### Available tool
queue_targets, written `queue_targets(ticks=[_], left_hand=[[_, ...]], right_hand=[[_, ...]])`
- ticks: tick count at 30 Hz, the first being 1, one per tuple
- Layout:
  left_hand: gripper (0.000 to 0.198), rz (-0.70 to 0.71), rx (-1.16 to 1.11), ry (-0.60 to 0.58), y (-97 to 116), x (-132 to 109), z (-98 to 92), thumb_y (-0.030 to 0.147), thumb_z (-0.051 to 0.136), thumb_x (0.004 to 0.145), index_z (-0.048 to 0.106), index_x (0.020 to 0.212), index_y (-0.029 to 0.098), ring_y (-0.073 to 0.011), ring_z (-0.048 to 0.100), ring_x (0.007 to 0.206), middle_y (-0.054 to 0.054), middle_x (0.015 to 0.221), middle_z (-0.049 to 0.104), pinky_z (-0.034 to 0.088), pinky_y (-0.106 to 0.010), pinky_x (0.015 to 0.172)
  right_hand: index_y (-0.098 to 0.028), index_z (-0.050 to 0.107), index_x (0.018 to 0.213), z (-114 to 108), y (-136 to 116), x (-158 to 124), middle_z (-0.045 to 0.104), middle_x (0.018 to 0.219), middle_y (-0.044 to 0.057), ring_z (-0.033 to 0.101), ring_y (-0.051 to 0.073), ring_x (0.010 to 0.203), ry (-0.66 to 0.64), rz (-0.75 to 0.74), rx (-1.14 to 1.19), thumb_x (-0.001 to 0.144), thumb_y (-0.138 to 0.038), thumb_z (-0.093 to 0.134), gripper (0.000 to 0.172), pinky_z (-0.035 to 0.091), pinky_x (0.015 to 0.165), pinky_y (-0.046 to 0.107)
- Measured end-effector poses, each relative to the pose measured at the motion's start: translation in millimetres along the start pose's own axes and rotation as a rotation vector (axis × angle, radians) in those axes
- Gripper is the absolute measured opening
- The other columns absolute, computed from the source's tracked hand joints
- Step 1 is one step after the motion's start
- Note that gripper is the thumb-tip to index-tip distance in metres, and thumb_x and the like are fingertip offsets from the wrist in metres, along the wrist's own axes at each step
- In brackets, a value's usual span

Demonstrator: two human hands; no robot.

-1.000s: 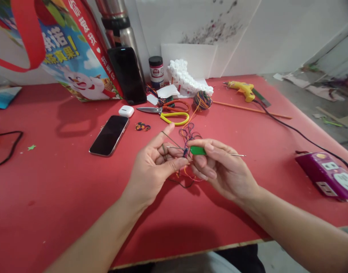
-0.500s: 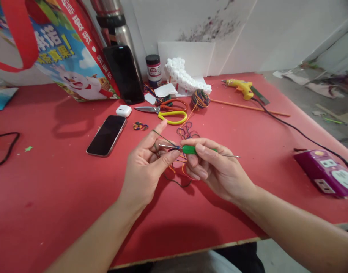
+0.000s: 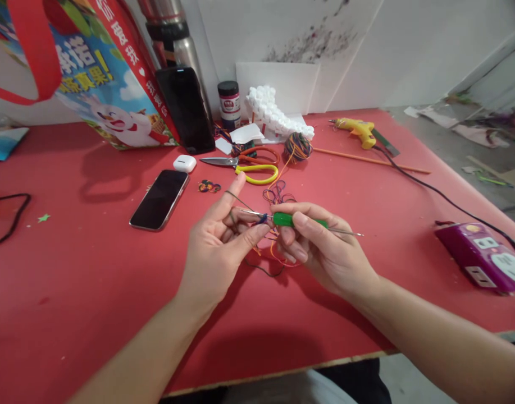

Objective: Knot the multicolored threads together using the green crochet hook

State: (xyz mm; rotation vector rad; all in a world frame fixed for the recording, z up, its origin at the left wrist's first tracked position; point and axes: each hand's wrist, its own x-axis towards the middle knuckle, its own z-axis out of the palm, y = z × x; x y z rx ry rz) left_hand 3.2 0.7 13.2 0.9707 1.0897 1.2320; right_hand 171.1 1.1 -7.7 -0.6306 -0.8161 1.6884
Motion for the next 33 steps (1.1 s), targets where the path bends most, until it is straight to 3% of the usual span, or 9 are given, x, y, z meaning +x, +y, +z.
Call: queue_targets(ticks=[6,10,13,18,20,23,26,30,33], left_hand=[[0.062,0.075,0.049,0.008,-1,0,-0.9,0.023,0.083,0.088,0.067,0.147,0.034,-0.0127,0.062,0.079,0.001,0.084,0.073,0.054,-0.021,0.076],[0.071,0.044,-0.027,0.019,-5,0,1.9,0.021,0.085,0.086,0.062,0.152,0.034,-0.0084,0.059,0.073,0.004,0.080,0.071,0.051,-0.015,0.069],[0.080,-0.002,-0.102,0.028,-9,-4,6.8,0.021,0.086,0.084,0.055,0.157,0.030,-0.0070,0.061,0.072,0.005,0.080,0.073,0.052,-0.013,0.071],[0.088,-0.092,-0.315,0.013,-4,-5,12.5,0.015,0.090,0.078,0.054,0.158,0.022,-0.0042,0.059,0.063,0.006,0.073,0.071,0.050,-0.011,0.066],[0.089,-0.131,-0.352,-0.021,2,-2,9.5,0.013,0.092,0.073,0.058,0.155,0.021,-0.0021,0.053,0.056,0.008,0.068,0.066,0.044,-0.009,0.056],[0.086,-0.177,-0.306,-0.070,11,3,0.1,0.013,0.095,0.069,0.065,0.148,0.021,-0.0026,0.056,0.057,0.006,0.072,0.070,0.045,-0.010,0.056],[0.076,-0.160,-0.197,-0.145,16,6,-8.3,0.015,0.094,0.071,0.070,0.143,0.020,-0.0091,0.071,0.071,0.003,0.072,0.072,0.054,-0.014,0.067],[0.073,-0.174,-0.064,-0.305,16,4,-11.0,0.015,0.090,0.078,0.067,0.147,0.020,-0.0098,0.070,0.065,0.004,0.071,0.072,0.060,-0.020,0.070],[0.077,-0.201,0.005,-0.414,14,2,-9.4,0.015,0.084,0.085,0.055,0.157,0.018,-0.0123,0.074,0.070,0.001,0.077,0.075,0.063,-0.024,0.075]], right_hand=[[-0.021,0.079,0.111,-6,1,-3,0.069,0.075,-0.001,0.054,0.009,0.052,-0.013,-0.062,-0.168,0.100,-0.030,0.071,0.017,0.050,0.053,0.026],[-0.021,0.075,0.120,-3,6,-11,0.069,0.079,0.000,0.060,0.011,0.062,0.012,-0.293,-0.561,0.105,-0.027,0.063,0.020,0.052,0.058,0.027],[-0.021,0.072,0.126,1,11,-18,0.073,0.094,0.004,0.065,0.013,0.076,0.074,-0.473,-0.866,0.106,-0.020,0.061,0.024,0.055,0.072,0.029],[-0.024,0.070,0.131,3,17,-20,0.074,0.101,0.005,0.065,0.013,0.080,0.065,-0.580,-0.854,0.105,-0.019,0.062,0.028,0.055,0.071,0.027],[-0.025,0.072,0.131,2,15,-18,0.074,0.097,0.004,0.064,0.013,0.075,0.015,-0.533,-0.729,0.105,-0.021,0.064,0.027,0.054,0.066,0.026],[-0.027,0.077,0.125,-2,10,-12,0.073,0.086,0.001,0.062,0.010,0.063,-0.059,-0.333,-0.400,0.106,-0.028,0.065,0.023,0.053,0.059,0.025],[-0.026,0.082,0.112,-8,0,-3,0.073,0.077,0.000,0.056,0.008,0.054,-0.110,-0.079,-0.130,0.101,-0.034,0.072,0.017,0.050,0.054,0.024],[-0.018,0.085,0.094,-21,-18,6,0.064,0.055,-0.002,0.037,0.005,0.039,-0.157,0.071,-0.076,0.092,-0.034,0.078,0.018,0.033,0.042,0.020],[-0.014,0.084,0.087,-30,-30,11,0.059,0.048,-0.001,0.035,0.005,0.036,-0.195,0.170,-0.150,0.089,-0.034,0.080,0.021,0.025,0.039,0.020]])
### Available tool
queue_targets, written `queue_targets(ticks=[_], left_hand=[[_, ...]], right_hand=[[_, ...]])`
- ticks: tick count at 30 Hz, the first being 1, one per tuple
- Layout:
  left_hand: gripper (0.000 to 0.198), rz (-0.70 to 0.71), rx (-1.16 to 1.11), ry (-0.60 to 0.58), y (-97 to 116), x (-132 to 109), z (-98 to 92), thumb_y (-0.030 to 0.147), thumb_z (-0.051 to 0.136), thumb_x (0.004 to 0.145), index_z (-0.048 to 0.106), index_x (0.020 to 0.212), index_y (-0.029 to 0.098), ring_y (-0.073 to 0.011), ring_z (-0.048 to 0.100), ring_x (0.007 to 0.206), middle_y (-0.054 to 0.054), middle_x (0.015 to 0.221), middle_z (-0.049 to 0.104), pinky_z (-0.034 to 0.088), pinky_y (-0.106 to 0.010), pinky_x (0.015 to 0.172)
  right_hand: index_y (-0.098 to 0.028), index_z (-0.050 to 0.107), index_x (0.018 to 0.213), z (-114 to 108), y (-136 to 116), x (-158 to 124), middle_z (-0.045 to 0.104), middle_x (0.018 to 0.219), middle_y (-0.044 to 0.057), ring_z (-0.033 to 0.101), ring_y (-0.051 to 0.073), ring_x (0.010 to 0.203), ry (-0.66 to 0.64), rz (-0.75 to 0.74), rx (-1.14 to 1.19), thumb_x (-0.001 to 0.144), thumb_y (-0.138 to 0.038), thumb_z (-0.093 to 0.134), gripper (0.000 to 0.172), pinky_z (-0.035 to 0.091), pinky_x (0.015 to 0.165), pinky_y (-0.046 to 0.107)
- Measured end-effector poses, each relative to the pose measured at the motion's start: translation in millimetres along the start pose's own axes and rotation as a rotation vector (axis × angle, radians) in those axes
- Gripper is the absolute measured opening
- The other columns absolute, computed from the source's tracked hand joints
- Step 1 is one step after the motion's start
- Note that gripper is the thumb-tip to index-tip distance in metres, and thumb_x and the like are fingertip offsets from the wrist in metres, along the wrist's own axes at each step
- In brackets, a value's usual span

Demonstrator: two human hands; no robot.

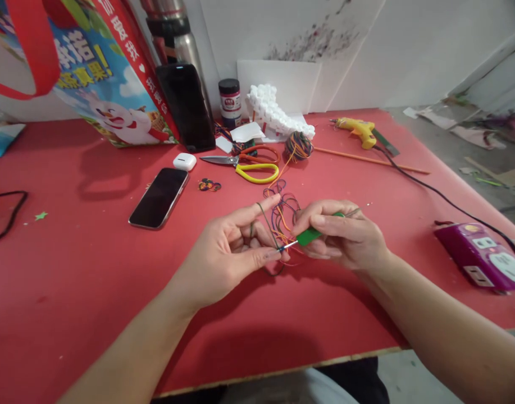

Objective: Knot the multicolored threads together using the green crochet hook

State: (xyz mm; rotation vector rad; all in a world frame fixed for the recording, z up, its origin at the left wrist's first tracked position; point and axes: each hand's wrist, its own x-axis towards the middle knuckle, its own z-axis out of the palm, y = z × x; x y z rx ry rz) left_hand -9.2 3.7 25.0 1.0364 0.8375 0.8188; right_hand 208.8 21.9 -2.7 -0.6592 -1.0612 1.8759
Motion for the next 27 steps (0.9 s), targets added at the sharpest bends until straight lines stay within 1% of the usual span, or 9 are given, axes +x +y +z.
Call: queue_targets(ticks=[3,6,10,13,16,19,22,27], left_hand=[[0.082,-0.032,0.051,-0.021,-1,-2,2.8,0.012,0.080,0.086,0.048,0.162,0.015,-0.0152,0.077,0.079,-0.001,0.080,0.076,0.064,-0.026,0.079],[0.081,-0.041,0.077,-0.007,1,-3,5.4,0.010,0.078,0.086,0.048,0.161,0.014,-0.0162,0.077,0.080,-0.001,0.079,0.075,0.065,-0.025,0.076],[0.082,-0.071,0.088,0.017,2,-3,7.4,0.007,0.075,0.085,0.046,0.162,0.012,-0.0176,0.079,0.081,-0.003,0.081,0.077,0.066,-0.026,0.074],[0.083,-0.076,0.082,0.024,1,-2,8.0,0.007,0.076,0.084,0.047,0.162,0.011,-0.0189,0.079,0.080,-0.004,0.084,0.079,0.067,-0.028,0.075],[0.082,-0.080,0.083,0.036,0,-2,8.4,0.008,0.076,0.084,0.047,0.161,0.011,-0.0199,0.080,0.081,-0.004,0.084,0.080,0.067,-0.028,0.073],[0.086,-0.098,0.095,0.039,1,-1,8.4,0.007,0.075,0.085,0.042,0.164,0.009,-0.0206,0.081,0.082,-0.005,0.084,0.081,0.066,-0.028,0.073],[0.089,-0.095,0.106,0.024,1,-1,6.9,0.008,0.075,0.085,0.037,0.166,0.008,-0.0201,0.080,0.079,-0.005,0.085,0.082,0.066,-0.030,0.075],[0.087,-0.070,0.109,-0.007,-3,-1,3.0,0.012,0.076,0.087,0.038,0.165,0.009,-0.0204,0.080,0.076,-0.008,0.087,0.084,0.067,-0.033,0.076]], right_hand=[[-0.012,0.083,0.083,-7,-7,0,0.056,0.047,-0.002,0.035,0.005,0.035,-0.026,0.041,-0.052,0.088,-0.034,0.080,0.023,0.019,0.037,0.021],[-0.011,0.082,0.082,-11,-10,0,0.056,0.047,-0.001,0.035,0.006,0.035,-0.025,0.071,-0.089,0.086,-0.035,0.081,0.025,0.016,0.037,0.021],[-0.011,0.081,0.082,-19,-11,0,0.056,0.047,-0.001,0.033,0.005,0.036,-0.013,0.072,-0.140,0.086,-0.035,0.081,0.024,0.015,0.037,0.021],[-0.012,0.080,0.081,-23,-12,0,0.058,0.048,0.000,0.034,0.006,0.037,-0.003,0.049,-0.181,0.086,-0.036,0.081,0.024,0.016,0.037,0.022],[-0.012,0.080,0.080,-24,-14,0,0.058,0.048,0.001,0.034,0.006,0.037,0.005,0.046,-0.191,0.085,-0.035,0.082,0.024,0.014,0.036,0.021],[-0.012,0.081,0.080,-23,-15,0,0.056,0.047,0.000,0.032,0.005,0.035,0.022,0.060,-0.168,0.084,-0.035,0.082,0.024,0.011,0.036,0.021],[-0.011,0.080,0.080,-22,-16,0,0.053,0.045,-0.002,0.030,0.004,0.034,0.041,0.064,-0.156,0.083,-0.038,0.083,0.027,0.012,0.036,0.021],[-0.012,0.078,0.077,-23,-18,0,0.054,0.047,-0.001,0.031,0.005,0.036,0.044,0.083,-0.200,0.081,-0.042,0.085,0.030,0.012,0.037,0.021]])
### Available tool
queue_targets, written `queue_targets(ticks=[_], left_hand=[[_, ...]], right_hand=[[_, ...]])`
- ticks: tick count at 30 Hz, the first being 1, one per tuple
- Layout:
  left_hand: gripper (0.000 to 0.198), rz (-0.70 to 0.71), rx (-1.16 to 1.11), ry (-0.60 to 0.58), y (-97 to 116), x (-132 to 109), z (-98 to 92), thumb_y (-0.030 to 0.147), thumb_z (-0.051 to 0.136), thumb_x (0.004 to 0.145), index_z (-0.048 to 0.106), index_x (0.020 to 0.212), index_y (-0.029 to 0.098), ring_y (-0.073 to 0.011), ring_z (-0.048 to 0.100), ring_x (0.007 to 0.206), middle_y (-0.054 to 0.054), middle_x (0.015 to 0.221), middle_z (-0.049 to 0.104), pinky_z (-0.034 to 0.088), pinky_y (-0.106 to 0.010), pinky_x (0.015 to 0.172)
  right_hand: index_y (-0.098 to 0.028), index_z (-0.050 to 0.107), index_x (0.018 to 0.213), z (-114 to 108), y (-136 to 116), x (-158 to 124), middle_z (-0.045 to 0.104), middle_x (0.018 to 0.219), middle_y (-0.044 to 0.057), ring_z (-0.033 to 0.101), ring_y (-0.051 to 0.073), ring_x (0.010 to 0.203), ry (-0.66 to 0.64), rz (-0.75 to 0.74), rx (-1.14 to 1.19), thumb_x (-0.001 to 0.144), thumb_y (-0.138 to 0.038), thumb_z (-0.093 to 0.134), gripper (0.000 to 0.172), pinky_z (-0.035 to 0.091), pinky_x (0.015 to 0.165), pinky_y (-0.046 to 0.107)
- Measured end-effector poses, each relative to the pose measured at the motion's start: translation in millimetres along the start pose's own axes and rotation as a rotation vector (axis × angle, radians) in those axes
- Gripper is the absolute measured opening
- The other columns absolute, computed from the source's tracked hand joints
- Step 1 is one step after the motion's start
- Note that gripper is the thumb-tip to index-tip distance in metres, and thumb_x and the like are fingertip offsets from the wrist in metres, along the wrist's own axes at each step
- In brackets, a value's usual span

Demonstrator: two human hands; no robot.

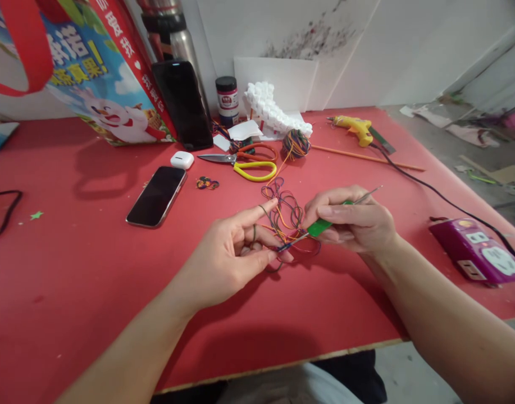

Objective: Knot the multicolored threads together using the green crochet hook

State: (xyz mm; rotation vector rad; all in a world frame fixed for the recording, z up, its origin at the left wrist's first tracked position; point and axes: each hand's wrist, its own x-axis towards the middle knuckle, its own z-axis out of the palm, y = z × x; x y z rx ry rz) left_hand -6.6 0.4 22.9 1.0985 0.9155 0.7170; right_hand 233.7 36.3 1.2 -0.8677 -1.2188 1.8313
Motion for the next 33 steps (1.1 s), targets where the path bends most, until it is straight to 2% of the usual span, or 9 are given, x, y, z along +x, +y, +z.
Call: queue_targets(ticks=[6,11,17,21,24,27,30,33], left_hand=[[0.081,0.029,-0.020,0.024,-4,1,-1.3,0.014,0.077,0.088,0.045,0.163,0.011,-0.0223,0.081,0.080,-0.007,0.085,0.083,0.066,-0.031,0.074],[0.081,0.016,0.015,0.017,-3,1,-2.4,0.011,0.076,0.086,0.047,0.162,0.015,-0.0203,0.081,0.076,-0.006,0.089,0.083,0.065,-0.031,0.077],[0.086,-0.023,0.057,0.128,5,2,2.2,0.009,0.076,0.082,0.045,0.162,0.011,-0.0186,0.077,0.071,-0.005,0.084,0.081,0.061,-0.029,0.070],[0.083,-0.012,0.078,0.211,5,5,2.8,0.009,0.079,0.080,0.051,0.158,0.011,-0.0153,0.075,0.072,-0.003,0.084,0.081,0.056,-0.024,0.067],[0.083,0.000,0.035,0.268,2,8,1.1,0.017,0.086,0.078,0.056,0.154,0.012,-0.0142,0.071,0.072,-0.003,0.085,0.081,0.053,-0.023,0.065],[0.086,-0.003,-0.057,0.321,-1,11,-0.8,0.021,0.092,0.073,0.058,0.152,0.011,-0.0132,0.068,0.070,-0.003,0.082,0.080,0.050,-0.022,0.063],[0.089,-0.011,-0.187,0.343,-1,13,-2.4,0.020,0.094,0.071,0.057,0.152,0.009,-0.0064,0.053,0.054,-0.003,0.078,0.078,0.038,-0.019,0.051],[0.090,-0.027,-0.340,0.341,0,14,-3.1,0.015,0.093,0.067,0.057,0.149,0.003,-0.0025,0.036,0.047,0.004,0.063,0.065,0.027,-0.017,0.045]], right_hand=[[-0.014,0.082,0.074,3,-5,-1,0.055,0.044,-0.001,0.030,0.005,0.034,0.035,-0.003,-0.012,0.076,-0.045,0.089,0.031,0.010,0.035,0.021],[-0.014,0.082,0.073,7,-9,-2,0.054,0.044,-0.001,0.031,0.004,0.034,0.049,-0.018,-0.021,0.077,-0.044,0.088,0.031,0.010,0.034,0.020],[-0.014,0.084,0.075,13,-11,-3,0.056,0.046,0.000,0.034,0.005,0.036,0.129,-0.063,-0.069,0.079,-0.036,0.086,0.022,0.011,0.035,0.021],[-0.016,0.085,0.079,16,-7,-6,0.057,0.049,0.000,0.036,0.007,0.039,0.185,-0.134,-0.168,0.086,-0.032,0.080,0.017,0.016,0.036,0.023],[-0.017,0.085,0.086,19,-2,-10,0.060,0.053,0.001,0.045,0.010,0.044,0.215,-0.231,-0.319,0.093,-0.032,0.075,0.020,0.027,0.039,0.025],[-0.018,0.083,0.090,25,3,-12,0.065,0.060,0.002,0.055,0.013,0.051,0.204,-0.415,-0.529,0.100,-0.028,0.067,0.022,0.042,0.047,0.026],[-0.019,0.080,0.105,31,9,-11,0.075,0.079,0.004,0.067,0.015,0.065,0.145,-0.654,-0.790,0.103,-0.018,0.060,0.020,0.053,0.062,0.027],[-0.019,0.071,0.126,33,18,-6,0.078,0.095,0.009,0.073,0.018,0.082,0.033,-0.867,-1.031,0.104,-0.017,0.059,0.025,0.058,0.072,0.029]])
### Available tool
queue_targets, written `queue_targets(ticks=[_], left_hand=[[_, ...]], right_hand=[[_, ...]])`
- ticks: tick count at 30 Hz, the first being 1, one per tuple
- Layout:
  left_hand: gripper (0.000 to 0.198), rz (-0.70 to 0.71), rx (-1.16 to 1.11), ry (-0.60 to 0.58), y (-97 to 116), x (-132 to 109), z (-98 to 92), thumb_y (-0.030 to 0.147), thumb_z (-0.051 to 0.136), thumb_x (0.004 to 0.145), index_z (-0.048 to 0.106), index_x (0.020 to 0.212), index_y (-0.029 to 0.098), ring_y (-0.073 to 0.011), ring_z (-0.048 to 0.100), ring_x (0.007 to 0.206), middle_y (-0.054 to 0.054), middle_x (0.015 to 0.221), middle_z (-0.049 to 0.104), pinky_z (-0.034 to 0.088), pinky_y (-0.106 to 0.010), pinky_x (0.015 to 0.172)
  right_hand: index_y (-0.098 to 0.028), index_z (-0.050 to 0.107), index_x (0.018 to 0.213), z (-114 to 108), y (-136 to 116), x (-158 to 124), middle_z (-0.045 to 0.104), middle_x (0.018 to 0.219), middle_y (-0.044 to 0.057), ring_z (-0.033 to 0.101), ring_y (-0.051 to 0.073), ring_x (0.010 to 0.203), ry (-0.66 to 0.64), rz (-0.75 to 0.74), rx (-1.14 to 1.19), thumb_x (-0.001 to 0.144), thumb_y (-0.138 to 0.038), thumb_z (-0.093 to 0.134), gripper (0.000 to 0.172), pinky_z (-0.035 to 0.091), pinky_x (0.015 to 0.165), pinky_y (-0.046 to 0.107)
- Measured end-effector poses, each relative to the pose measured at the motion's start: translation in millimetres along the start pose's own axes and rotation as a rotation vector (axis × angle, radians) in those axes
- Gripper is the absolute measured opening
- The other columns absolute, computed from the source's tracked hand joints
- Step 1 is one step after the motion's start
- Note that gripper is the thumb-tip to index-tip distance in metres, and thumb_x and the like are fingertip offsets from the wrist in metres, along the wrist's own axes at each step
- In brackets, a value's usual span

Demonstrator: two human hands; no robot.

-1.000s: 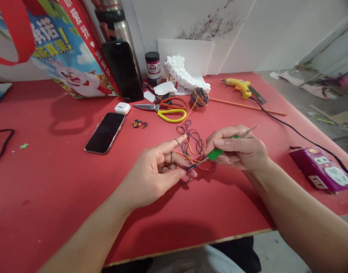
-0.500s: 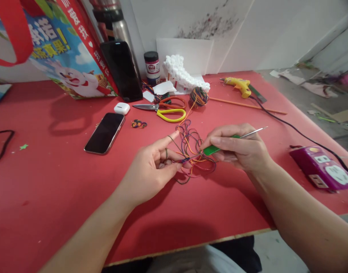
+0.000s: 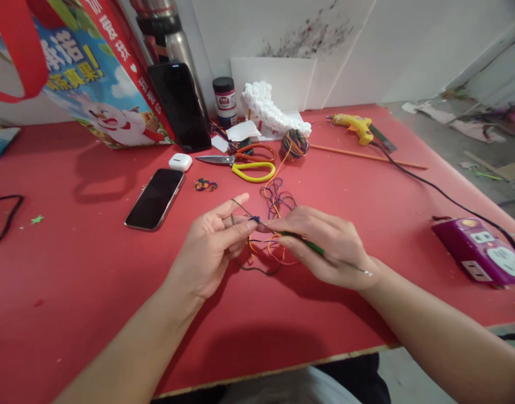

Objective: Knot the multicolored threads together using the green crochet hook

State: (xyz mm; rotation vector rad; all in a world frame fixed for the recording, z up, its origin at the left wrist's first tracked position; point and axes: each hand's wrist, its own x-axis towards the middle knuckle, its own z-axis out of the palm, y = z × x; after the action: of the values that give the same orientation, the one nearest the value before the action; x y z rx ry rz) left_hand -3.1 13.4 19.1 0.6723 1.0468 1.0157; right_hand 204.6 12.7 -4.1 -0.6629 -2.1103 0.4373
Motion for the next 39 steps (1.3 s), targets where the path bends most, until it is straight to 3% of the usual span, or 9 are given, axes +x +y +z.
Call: queue_targets(ticks=[3,11,16,22,28,34,39], left_hand=[[0.091,-0.037,-0.071,-0.001,1,0,0.7,0.011,0.092,0.066,0.056,0.148,-0.001,-0.0023,0.032,0.047,0.009,0.056,0.053,0.023,-0.016,0.044],[0.090,0.049,-0.016,0.022,2,-4,3.8,0.012,0.088,0.072,0.052,0.154,0.002,-0.0026,0.035,0.048,0.007,0.059,0.058,0.026,-0.016,0.046],[0.082,0.124,0.106,0.005,-4,-5,4.2,0.015,0.081,0.079,0.054,0.157,0.014,-0.0076,0.055,0.059,0.003,0.070,0.070,0.041,-0.018,0.057],[0.074,0.201,0.325,-0.029,-5,-2,2.2,0.016,0.077,0.083,0.059,0.154,0.020,-0.0118,0.062,0.069,0.004,0.072,0.070,0.051,-0.023,0.071],[0.066,0.231,0.495,-0.039,-3,1,-0.6,0.018,0.075,0.087,0.063,0.152,0.022,-0.0128,0.061,0.068,0.003,0.075,0.069,0.049,-0.024,0.068],[0.063,0.258,0.560,-0.049,-5,2,-3.7,0.019,0.075,0.087,0.065,0.150,0.024,-0.0142,0.059,0.068,0.002,0.076,0.065,0.048,-0.025,0.065],[0.063,0.252,0.555,-0.111,-5,1,-4.8,0.015,0.071,0.088,0.066,0.150,0.026,-0.0120,0.053,0.064,0.003,0.076,0.060,0.047,-0.023,0.061]], right_hand=[[-0.016,0.065,0.135,9,4,-4,0.074,0.096,0.009,0.071,0.019,0.080,-0.017,-0.123,-0.193,0.106,-0.020,0.058,0.030,0.059,0.069,0.030],[-0.008,0.064,0.130,26,-9,-7,0.072,0.089,0.011,0.066,0.022,0.073,0.012,-0.209,-0.546,0.104,-0.011,0.054,0.028,0.056,0.064,0.034],[-0.009,0.062,0.130,30,-15,-7,0.072,0.085,0.010,0.065,0.022,0.069,0.021,-0.163,-0.589,0.103,-0.010,0.051,0.029,0.053,0.059,0.034],[-0.012,0.066,0.120,23,-19,-5,0.074,0.084,0.009,0.066,0.019,0.067,0.047,0.015,-0.303,0.104,-0.012,0.052,0.021,0.053,0.061,0.031],[-0.016,0.072,0.103,7,-21,1,0.075,0.080,0.004,0.067,0.014,0.068,0.075,0.212,-0.037,0.104,-0.013,0.056,0.017,0.050,0.064,0.026],[-0.018,0.074,0.088,-7,-19,9,0.074,0.075,0.002,0.063,0.013,0.061,0.041,0.443,0.139,0.101,-0.020,0.061,0.019,0.045,0.058,0.026],[-0.016,0.075,0.080,-17,-16,14,0.064,0.063,0.000,0.053,0.011,0.056,0.053,0.620,0.361,0.095,-0.020,0.067,0.017,0.038,0.052,0.025]])
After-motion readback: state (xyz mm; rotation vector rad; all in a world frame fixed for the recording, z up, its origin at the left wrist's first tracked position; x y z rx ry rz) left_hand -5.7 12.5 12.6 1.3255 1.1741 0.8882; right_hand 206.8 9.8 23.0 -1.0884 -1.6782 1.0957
